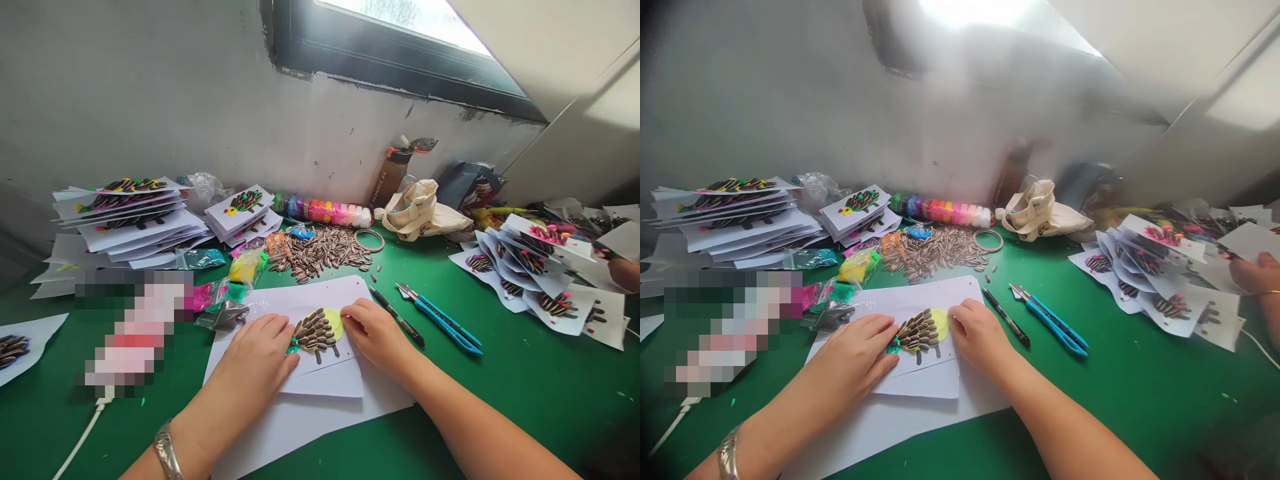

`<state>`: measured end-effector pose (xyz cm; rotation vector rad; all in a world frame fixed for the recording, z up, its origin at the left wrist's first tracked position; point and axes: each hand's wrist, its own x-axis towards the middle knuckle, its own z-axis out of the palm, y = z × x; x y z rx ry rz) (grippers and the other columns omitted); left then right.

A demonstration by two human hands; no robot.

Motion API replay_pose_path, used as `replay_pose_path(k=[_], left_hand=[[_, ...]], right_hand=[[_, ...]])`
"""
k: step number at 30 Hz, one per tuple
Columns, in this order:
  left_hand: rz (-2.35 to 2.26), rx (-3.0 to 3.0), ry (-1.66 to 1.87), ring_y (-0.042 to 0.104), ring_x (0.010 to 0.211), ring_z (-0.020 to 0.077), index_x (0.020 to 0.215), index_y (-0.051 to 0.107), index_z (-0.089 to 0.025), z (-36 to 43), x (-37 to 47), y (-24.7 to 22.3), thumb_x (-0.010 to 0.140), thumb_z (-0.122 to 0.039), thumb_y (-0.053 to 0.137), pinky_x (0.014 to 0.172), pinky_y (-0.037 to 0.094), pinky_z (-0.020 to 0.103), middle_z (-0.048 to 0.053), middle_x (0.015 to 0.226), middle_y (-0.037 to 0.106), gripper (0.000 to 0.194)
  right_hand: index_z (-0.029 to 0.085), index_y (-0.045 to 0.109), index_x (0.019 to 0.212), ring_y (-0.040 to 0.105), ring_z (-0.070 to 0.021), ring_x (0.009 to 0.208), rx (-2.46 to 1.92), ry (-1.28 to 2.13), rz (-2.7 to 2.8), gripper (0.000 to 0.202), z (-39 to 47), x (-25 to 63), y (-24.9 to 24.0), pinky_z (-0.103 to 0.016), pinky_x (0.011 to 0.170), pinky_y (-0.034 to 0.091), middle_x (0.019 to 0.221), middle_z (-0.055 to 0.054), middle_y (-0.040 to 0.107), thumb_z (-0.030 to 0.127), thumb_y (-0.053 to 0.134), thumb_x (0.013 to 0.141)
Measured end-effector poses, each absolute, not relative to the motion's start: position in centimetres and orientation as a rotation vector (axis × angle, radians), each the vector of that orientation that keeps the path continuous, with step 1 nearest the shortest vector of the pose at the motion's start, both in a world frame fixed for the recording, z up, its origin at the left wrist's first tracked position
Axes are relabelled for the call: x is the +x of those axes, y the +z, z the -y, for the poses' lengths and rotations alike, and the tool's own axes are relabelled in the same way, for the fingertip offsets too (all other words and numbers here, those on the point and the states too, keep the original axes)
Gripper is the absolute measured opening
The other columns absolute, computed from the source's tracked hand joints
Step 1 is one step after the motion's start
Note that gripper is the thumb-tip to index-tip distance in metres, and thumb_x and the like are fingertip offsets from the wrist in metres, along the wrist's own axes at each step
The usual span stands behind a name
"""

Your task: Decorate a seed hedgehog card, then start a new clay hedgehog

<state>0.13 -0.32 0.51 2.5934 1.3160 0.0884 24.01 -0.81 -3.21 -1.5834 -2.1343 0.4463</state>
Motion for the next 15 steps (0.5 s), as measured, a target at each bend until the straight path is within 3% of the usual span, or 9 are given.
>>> replay_pose_path(k=[15], left_hand=[[-1.311, 2.623, 0.220, 0.058, 0.102, 0.0266, 0.100, 0.063, -0.016, 0.3, 0.1, -0.1, 0.087, -0.024, 0.054, 0.092, 0.046, 0.042, 0.011, 0.102, 0.064, 0.018]], right_hand=[[0.020, 0.068, 0.086, 0.053, -0.0140, 0.072, -1.396, 0.447, 2.062, 0.019, -1.2, 24.9, -4.3, -0.026, 0.066, 0.040, 0.077, -0.002, 0.060, 0.018, 0.049, 0.089]])
